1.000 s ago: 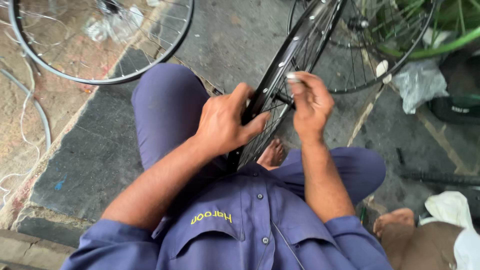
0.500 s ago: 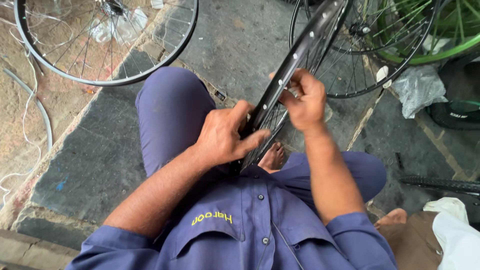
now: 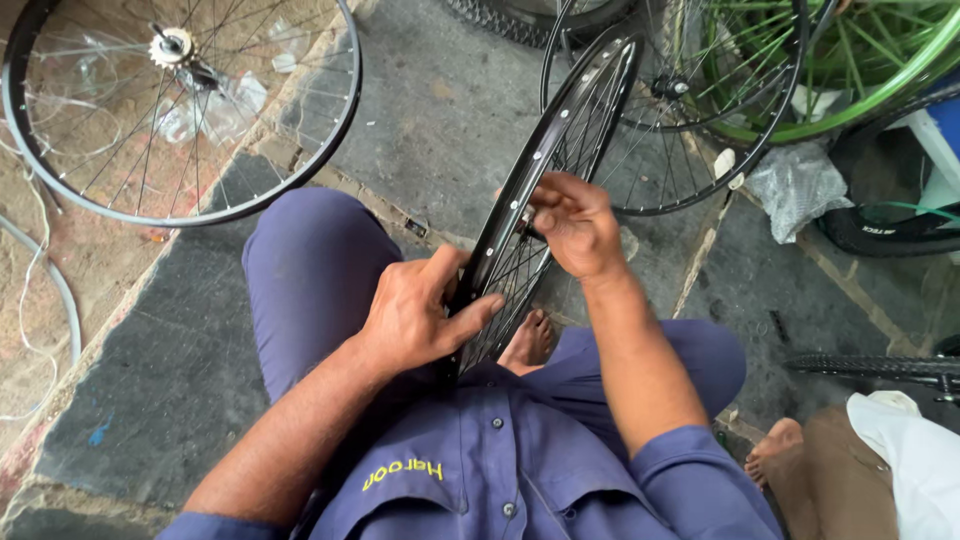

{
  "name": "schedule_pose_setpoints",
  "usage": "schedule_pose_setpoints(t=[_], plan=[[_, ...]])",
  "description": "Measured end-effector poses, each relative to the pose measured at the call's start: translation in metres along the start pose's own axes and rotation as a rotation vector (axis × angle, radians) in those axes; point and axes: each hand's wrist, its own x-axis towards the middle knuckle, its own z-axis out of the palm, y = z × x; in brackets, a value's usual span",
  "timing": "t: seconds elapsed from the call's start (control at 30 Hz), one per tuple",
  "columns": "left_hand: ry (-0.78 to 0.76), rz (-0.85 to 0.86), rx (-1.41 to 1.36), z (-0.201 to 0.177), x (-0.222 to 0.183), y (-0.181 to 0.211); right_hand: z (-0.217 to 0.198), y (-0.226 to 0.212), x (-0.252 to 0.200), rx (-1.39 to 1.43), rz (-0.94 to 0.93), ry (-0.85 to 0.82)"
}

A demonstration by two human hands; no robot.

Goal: The person builds a bicycle wheel by inserting metal nipples into the holes of a black rim and threading them onto the ends of spokes by hand.

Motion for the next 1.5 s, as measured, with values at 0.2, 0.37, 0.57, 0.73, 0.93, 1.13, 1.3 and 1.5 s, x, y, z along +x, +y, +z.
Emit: schedule_pose_setpoints(t=[0.2, 0.37, 0.57, 0.73, 0.93, 1.13, 1.3, 1.5], plan=[[-0.032, 0.007, -0.038, -0.002, 0.002, -0.004, -0.006, -0.028, 0.037, 0.120, 0.394, -0.453], [-0.028, 0.001, -0.062, 0.000, 0.003, -0.006, 0.032, -0.023, 0.001, -0.835, 0.065, 0.057], [0.011, 0.045, -0.043, -0.003, 0.005, -0.001, 0.068, -0.033, 0.011, -1.192, -0.348, 0.199], [-0.057, 0.019, -0.021, 0.001, -0.001, -0.001, 0.058, -0.051, 0.026, -0.671, 0.161, -0.307], [-0.018, 0.049, -0.036, -0.001, -0.001, -0.002, 0.062, -0.002, 0.015, -1.439, -0.599, 0.134], [-0.034, 0.021, -0.037, 0.001, -0.003, -0.005, 0.023, -0.052, 0.013, -0.313, 0.438, -0.071], [0.019, 0.051, -0.034, 0.001, 0.001, -0.008, 0.009, -0.043, 0.017, -0.346, 0.344, -0.224], [0.014, 0.048, -0.021, 0.003, 0.002, -0.007, 0.055, 0.008, -0.007, -1.445, -0.457, 0.478]])
